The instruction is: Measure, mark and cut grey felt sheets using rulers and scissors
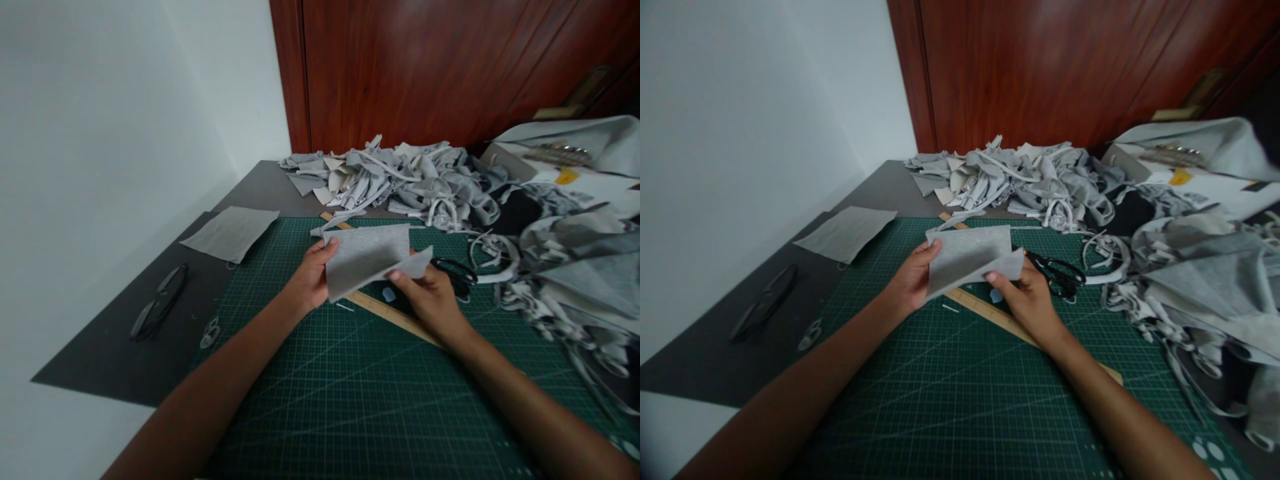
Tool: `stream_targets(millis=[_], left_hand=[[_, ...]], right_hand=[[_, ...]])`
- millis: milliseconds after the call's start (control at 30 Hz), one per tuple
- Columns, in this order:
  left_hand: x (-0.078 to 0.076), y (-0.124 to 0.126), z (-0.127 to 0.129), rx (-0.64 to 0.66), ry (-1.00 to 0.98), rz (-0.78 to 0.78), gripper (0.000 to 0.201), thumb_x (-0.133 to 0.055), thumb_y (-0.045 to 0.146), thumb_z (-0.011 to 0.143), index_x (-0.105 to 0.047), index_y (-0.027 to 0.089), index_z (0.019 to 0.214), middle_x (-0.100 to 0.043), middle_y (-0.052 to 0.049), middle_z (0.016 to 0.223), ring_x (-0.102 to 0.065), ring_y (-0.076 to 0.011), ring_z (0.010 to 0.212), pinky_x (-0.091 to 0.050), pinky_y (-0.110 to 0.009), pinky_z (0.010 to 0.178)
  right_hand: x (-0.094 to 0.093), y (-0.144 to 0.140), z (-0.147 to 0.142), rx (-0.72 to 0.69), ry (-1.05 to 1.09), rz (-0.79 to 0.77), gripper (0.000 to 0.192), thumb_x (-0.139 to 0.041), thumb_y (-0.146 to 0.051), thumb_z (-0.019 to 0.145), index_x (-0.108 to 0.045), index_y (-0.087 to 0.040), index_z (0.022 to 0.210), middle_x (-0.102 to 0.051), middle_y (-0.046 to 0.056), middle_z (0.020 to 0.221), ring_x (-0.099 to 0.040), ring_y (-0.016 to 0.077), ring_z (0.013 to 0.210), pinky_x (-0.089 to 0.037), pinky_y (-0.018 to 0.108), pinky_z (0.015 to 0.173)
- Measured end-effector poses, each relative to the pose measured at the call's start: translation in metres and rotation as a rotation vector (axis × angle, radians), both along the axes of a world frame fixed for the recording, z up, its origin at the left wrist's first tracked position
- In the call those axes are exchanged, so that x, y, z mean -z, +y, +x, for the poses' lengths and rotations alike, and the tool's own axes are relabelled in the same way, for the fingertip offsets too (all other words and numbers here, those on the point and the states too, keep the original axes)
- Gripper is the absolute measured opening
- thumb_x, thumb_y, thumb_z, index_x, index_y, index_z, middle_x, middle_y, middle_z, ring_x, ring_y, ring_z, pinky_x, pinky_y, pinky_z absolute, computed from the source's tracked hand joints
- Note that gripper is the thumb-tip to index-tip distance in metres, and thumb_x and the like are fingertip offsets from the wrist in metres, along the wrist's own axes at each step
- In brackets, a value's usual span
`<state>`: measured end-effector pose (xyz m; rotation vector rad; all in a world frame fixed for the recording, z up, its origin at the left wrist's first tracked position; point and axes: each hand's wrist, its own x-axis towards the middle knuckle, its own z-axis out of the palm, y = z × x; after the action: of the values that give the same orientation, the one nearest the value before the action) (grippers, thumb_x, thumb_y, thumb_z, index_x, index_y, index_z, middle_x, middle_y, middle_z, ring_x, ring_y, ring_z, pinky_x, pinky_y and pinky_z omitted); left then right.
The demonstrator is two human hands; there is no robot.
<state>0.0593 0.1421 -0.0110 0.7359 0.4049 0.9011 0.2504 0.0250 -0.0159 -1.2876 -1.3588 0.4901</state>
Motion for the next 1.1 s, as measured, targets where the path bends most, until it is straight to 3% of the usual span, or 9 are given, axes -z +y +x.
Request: stream_targets(millis=[133, 300, 433, 533, 600, 700, 800, 900, 1100], left_hand=[[-0.002, -0.005, 0.004, 0.019, 0.009, 0.029, 0.033, -0.084, 0.037, 0.083, -0.073, 0.015, 0.106, -0.076, -0.008, 0.105, -0.071, -0.0237, 0.098, -0.055, -0.034, 0.087], [-0.003, -0.016, 0.009, -0.002, -0.006, 0.038, 0.022, -0.082, 0.033, 0.081, -0.075, 0.017, 0.094, -0.076, -0.004, 0.091, -0.069, -0.0200, 0.083, -0.054, -0.028, 0.072], [-0.007, -0.021, 0.006, -0.043, 0.010, 0.021, 0.021, -0.082, 0.027, 0.077, -0.075, 0.018, 0.095, -0.077, -0.005, 0.096, -0.071, -0.0253, 0.097, -0.057, -0.033, 0.080], [-0.012, -0.024, 0.004, -0.030, -0.014, 0.004, 0.036, -0.083, 0.046, 0.081, -0.074, 0.018, 0.101, -0.077, -0.008, 0.108, -0.067, -0.0334, 0.118, -0.057, -0.041, 0.092], [-0.014, -0.027, 0.003, -0.028, -0.018, 0.042, 0.054, -0.088, 0.059, 0.073, -0.075, 0.017, 0.104, -0.077, -0.011, 0.112, -0.065, -0.0373, 0.122, -0.057, -0.044, 0.095], [-0.015, -0.032, 0.006, -0.085, 0.064, 0.122, 0.063, -0.098, 0.051, 0.060, -0.076, 0.013, 0.104, -0.078, -0.012, 0.109, -0.071, -0.0355, 0.109, -0.058, -0.042, 0.091], [-0.014, -0.036, 0.009, -0.126, 0.135, 0.097, 0.055, -0.098, 0.042, 0.062, -0.078, 0.011, 0.103, -0.079, -0.013, 0.104, -0.075, -0.0305, 0.096, -0.059, -0.039, 0.087], [-0.013, -0.036, 0.009, -0.116, 0.128, 0.092, 0.053, -0.097, 0.039, 0.063, -0.079, 0.009, 0.103, -0.080, -0.015, 0.102, -0.075, -0.0315, 0.095, -0.060, -0.041, 0.088], [-0.012, -0.034, 0.006, -0.071, 0.171, 0.162, 0.052, -0.098, 0.040, 0.062, -0.080, 0.009, 0.099, -0.080, -0.014, 0.092, -0.077, -0.0310, 0.087, -0.061, -0.039, 0.081]], right_hand=[[0.002, 0.000, -0.005, 0.094, 0.165, -0.046, 0.029, -0.075, -0.050, 0.090, -0.081, -0.022, 0.091, -0.079, 0.005, 0.101, -0.071, 0.0247, 0.091, -0.057, 0.042, 0.087], [-0.001, 0.001, -0.007, 0.154, 0.177, -0.050, 0.026, -0.080, -0.046, 0.084, -0.081, -0.021, 0.089, -0.081, 0.005, 0.094, -0.071, 0.0233, 0.084, -0.058, 0.039, 0.079], [-0.003, 0.003, -0.012, 0.229, 0.261, -0.086, 0.033, -0.082, -0.049, 0.079, -0.081, -0.017, 0.089, -0.082, 0.007, 0.085, -0.071, 0.0230, 0.071, -0.058, 0.037, 0.066], [-0.003, 0.004, -0.015, 0.265, 0.261, -0.083, 0.034, -0.082, -0.049, 0.078, -0.081, -0.017, 0.088, -0.082, 0.007, 0.081, -0.071, 0.0233, 0.069, -0.057, 0.036, 0.064], [-0.002, 0.005, -0.015, 0.281, 0.249, -0.087, 0.034, -0.082, -0.049, 0.077, -0.081, -0.017, 0.087, -0.081, 0.006, 0.080, -0.070, 0.0233, 0.068, -0.056, 0.035, 0.062], [-0.002, 0.005, -0.015, 0.292, 0.236, -0.078, 0.034, -0.083, -0.048, 0.076, -0.079, -0.017, 0.089, -0.081, 0.006, 0.080, -0.069, 0.0231, 0.068, -0.055, 0.034, 0.062], [-0.003, 0.004, -0.017, 0.295, 0.223, -0.069, 0.035, -0.084, -0.047, 0.076, -0.076, -0.017, 0.092, -0.079, 0.005, 0.083, -0.067, 0.0219, 0.070, -0.054, 0.034, 0.065], [-0.007, 0.002, -0.017, 0.271, 0.223, -0.056, 0.037, -0.085, -0.047, 0.075, -0.071, -0.019, 0.094, -0.075, 0.003, 0.084, -0.062, 0.0198, 0.069, -0.051, 0.032, 0.063], [-0.012, 0.002, -0.003, 0.241, 0.223, 0.076, 0.031, -0.067, -0.051, 0.093, -0.069, -0.021, 0.088, -0.065, -0.001, 0.078, -0.055, 0.0177, 0.073, -0.044, 0.029, 0.064]])
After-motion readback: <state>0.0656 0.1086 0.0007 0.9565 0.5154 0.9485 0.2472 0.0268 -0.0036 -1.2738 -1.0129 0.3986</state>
